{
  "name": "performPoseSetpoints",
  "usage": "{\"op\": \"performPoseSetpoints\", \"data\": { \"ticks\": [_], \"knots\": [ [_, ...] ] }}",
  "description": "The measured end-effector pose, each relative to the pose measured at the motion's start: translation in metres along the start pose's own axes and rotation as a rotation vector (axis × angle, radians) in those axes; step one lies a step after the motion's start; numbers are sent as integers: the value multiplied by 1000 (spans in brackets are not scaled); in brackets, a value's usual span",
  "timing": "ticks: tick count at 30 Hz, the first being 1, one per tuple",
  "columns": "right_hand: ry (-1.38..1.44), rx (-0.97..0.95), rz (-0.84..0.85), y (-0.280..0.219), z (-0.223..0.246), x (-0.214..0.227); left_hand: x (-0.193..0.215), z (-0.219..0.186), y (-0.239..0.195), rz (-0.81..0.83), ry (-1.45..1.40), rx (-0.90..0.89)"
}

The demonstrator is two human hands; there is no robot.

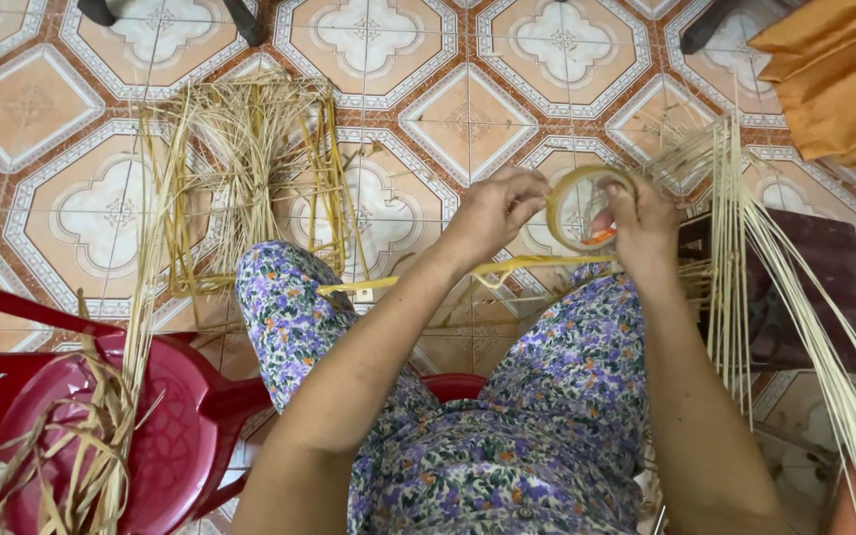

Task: The recorder is weaving thin strips of bamboo or wood to create a woven structure.

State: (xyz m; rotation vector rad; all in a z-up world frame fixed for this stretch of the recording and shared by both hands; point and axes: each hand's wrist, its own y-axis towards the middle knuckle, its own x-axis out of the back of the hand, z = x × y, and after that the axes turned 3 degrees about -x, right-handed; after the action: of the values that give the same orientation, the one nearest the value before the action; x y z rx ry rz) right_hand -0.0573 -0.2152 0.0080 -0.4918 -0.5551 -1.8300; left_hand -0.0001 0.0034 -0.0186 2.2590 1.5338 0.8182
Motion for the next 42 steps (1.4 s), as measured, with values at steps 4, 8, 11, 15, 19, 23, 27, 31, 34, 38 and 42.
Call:
{"op": "performPoseSetpoints", "data": {
  "ticks": [4,8,11,15,19,23,27,31,34,38,42],
  "knots": [
    [33,44,-38,-3,12,-9,3,0,-2,196,-270,371],
    [-168,-65,26,-11,43,-10,11,-14,2,208,-241,387],
    [-204,121,22,-21,38,-1,4,-15,7,255,2,498],
    [60,422,-251,-60,49,-12,5,-4,10,-134,48,493],
    [-15,490,-29,-85,60,-40,14,1,14,-520,-52,460],
    [-478,638,147,-71,26,-58,35,-1,-1,-804,-418,262],
    [-715,616,154,-51,-29,-55,89,-28,-61,-831,-587,205],
    [-656,469,279,-54,21,-49,158,-41,-163,-891,-392,301],
    [-450,195,462,-53,38,-40,210,-56,-243,-933,-349,449],
    [-193,145,568,-38,-7,-49,256,-86,-332,-794,248,927],
    [-260,194,532,-41,-17,-53,267,-71,-437,-807,420,1343]
  ]
}}
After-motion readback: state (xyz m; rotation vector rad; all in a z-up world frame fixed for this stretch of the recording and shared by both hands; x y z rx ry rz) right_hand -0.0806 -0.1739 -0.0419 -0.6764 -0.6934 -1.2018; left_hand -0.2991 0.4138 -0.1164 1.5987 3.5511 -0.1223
